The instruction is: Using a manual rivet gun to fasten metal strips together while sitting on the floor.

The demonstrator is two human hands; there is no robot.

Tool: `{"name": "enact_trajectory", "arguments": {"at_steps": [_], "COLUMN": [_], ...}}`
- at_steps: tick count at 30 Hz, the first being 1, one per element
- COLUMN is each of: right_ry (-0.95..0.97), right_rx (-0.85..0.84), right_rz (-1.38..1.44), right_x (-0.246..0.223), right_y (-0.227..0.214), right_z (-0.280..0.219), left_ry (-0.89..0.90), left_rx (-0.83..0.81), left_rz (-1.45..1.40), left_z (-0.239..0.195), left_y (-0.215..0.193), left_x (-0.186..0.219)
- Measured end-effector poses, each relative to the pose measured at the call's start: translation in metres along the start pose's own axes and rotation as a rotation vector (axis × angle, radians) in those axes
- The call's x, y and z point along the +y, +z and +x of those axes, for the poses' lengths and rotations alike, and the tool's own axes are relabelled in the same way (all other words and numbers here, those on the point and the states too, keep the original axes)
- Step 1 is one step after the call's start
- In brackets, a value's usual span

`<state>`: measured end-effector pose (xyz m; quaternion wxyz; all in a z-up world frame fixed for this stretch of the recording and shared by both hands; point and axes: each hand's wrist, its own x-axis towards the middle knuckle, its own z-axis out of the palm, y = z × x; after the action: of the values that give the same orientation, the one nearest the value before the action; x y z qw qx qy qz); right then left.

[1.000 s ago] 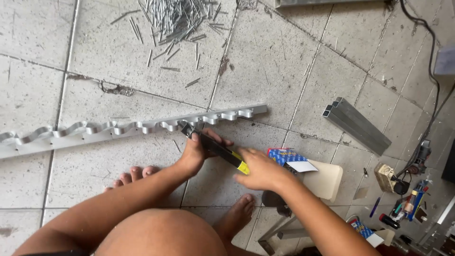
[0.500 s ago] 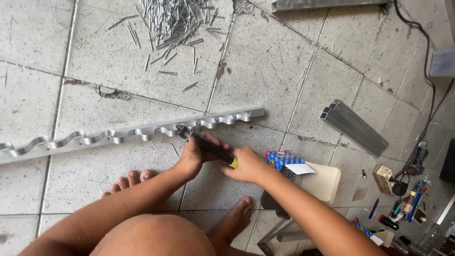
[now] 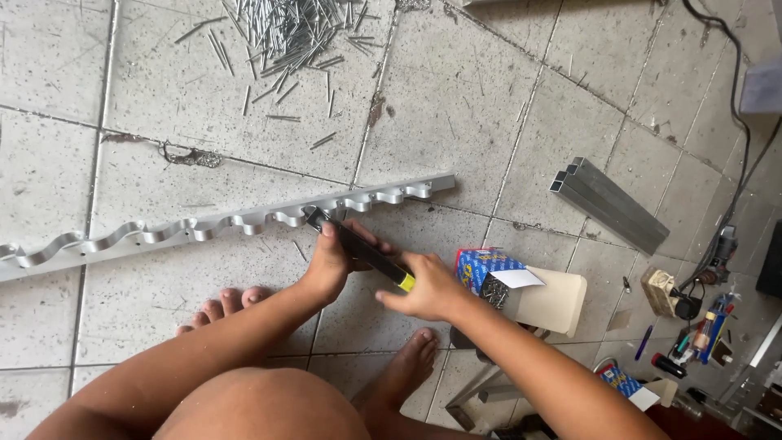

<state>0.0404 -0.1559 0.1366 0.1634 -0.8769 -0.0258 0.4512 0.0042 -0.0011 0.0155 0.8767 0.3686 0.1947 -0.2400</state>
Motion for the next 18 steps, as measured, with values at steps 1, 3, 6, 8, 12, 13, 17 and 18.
{"name": "enact_trajectory", "arguments": {"at_steps": [1,3,6,8,12,13,17,18], "right_ry": [0.001,0.046,0.03,0.039,0.036,0.035,0.004,0.027], "right_rx": [0.007,0.084,0.224,0.225,0.111,0.113,-0.098,-0.186], "right_rz": [-0.001,-0.065,-0.081,-0.104,-0.154,-0.159,-0.155,-0.163], "right_x": [0.008,0.025,0.042,0.051,0.031,0.022,-0.019,-0.028], "right_y": [0.007,0.022,0.035,0.038,0.024,0.014,-0.029,-0.041], "right_z": [0.009,0.024,0.035,0.043,0.041,0.028,-0.024,-0.04], "left_ry": [0.003,0.002,0.012,0.0,0.004,0.009,0.15,0.275], "left_rx": [-0.006,-0.007,-0.06,-0.045,0.029,0.027,0.07,0.014], "left_rz": [0.001,-0.042,-0.082,-0.07,-0.077,-0.08,0.05,0.128], "left_z": [0.004,0.008,0.012,0.013,0.01,0.006,0.014,0.021], "left_y": [-0.002,-0.005,-0.003,0.002,0.002,0.009,-0.002,-0.012], "left_x": [-0.005,-0.017,-0.007,-0.004,0.0,0.01,0.007,-0.007]}}
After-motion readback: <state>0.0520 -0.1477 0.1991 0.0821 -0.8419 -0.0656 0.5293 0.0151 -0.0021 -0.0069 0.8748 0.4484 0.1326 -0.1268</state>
